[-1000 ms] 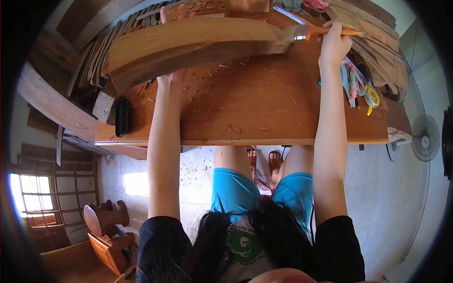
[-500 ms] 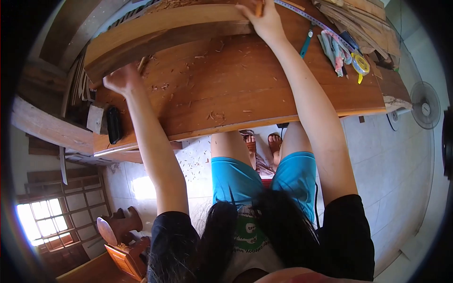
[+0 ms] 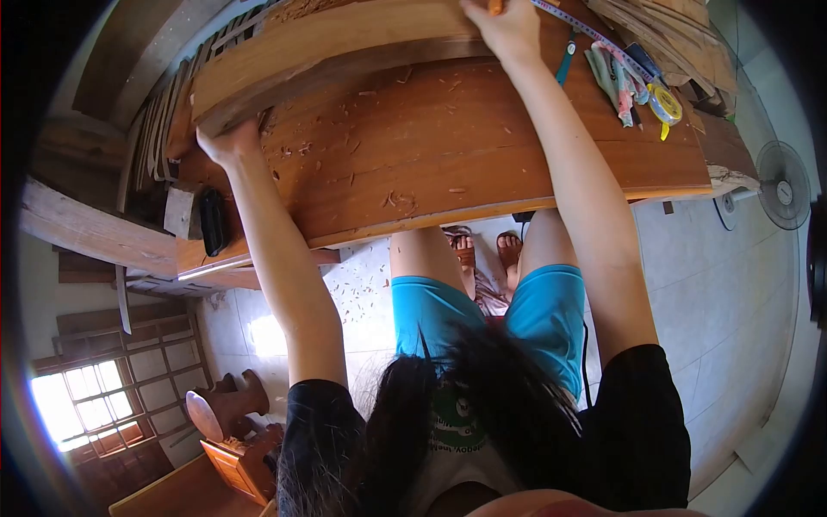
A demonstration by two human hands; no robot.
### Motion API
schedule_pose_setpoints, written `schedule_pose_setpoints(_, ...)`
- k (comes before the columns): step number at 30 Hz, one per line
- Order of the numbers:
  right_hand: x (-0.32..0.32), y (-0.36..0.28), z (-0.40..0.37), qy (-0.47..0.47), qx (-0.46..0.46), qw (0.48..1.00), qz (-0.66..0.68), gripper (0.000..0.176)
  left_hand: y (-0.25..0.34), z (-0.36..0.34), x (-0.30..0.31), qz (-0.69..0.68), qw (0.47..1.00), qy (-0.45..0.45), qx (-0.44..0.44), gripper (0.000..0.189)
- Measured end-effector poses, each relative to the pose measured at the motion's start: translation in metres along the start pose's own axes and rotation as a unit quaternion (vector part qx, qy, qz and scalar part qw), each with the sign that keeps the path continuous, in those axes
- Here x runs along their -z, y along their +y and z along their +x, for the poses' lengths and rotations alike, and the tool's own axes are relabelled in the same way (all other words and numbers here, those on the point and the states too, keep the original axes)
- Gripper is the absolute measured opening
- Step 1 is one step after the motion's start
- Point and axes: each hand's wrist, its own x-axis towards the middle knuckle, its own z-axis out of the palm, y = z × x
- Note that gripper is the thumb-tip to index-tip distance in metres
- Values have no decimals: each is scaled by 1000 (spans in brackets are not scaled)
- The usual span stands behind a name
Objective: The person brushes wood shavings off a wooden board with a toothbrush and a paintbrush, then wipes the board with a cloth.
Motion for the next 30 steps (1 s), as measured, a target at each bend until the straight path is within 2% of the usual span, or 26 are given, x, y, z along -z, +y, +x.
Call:
schedule_pose_setpoints(1,5,0,3,14,-16,1000,-8,39,-2,-1,-2,22,1000,5,8,40)
schedule_pose_setpoints(2,10,0,7,29,-13,999,-18,38,7,19,35,-273,897,-263,229,41)
schedule_pose_setpoints(3,15,2,9,44,-10,999,-28,37,7,17,33,-263,897,-260,243,40)
schedule_pose_setpoints(4,14,19,16,89,102,989,-57,35,4,13,28,-253,896,-258,259,40)
schedule_pose_setpoints(5,14,35,26,141,236,951,-142,34,3,10,24,-243,895,-255,275,40)
schedule_pose_setpoints(6,15,34,26,139,203,960,-132,34,4,11,18,-199,920,-213,262,39)
schedule_pose_setpoints(8,19,32,26,103,107,983,-112,33,-5,7,11,-20,981,-96,167,39)
schedule_pose_setpoints(9,25,19,24,68,45,992,-100,33,-10,0,-1,72,990,-35,115,39)
schedule_pose_setpoints(10,28,13,23,33,-16,996,-87,33,-11,-2,-5,102,989,-2,109,41)
schedule_pose_setpoints(13,19,30,25,88,107,985,-101,35,-18,-9,-22,163,977,78,111,48)
schedule_pose_setpoints(15,22,24,21,56,61,989,-125,37,-17,-17,-31,166,970,113,137,49)
schedule_pose_setpoints(18,25,18,22,48,29,985,-161,40,-19,-8,-20,192,963,94,164,51)
schedule_pose_setpoints(21,36,17,26,46,-14,981,-186,49,-27,-3,-14,245,953,28,176,51)
schedule_pose_setpoints(24,47,13,29,42,-37,978,-199,53,-41,-12,-20,402,895,-15,193,52)
schedule_pose_setpoints(27,50,21,31,45,2,979,-201,53,-44,-24,-35,410,878,12,244,51)
schedule_pose_setpoints(28,51,22,30,46,3,979,-196,51,-48,-21,-33,406,889,17,212,55)
schedule_pose_setpoints(30,52,26,31,52,18,975,-216,51,-48,-28,-42,404,895,27,190,42)
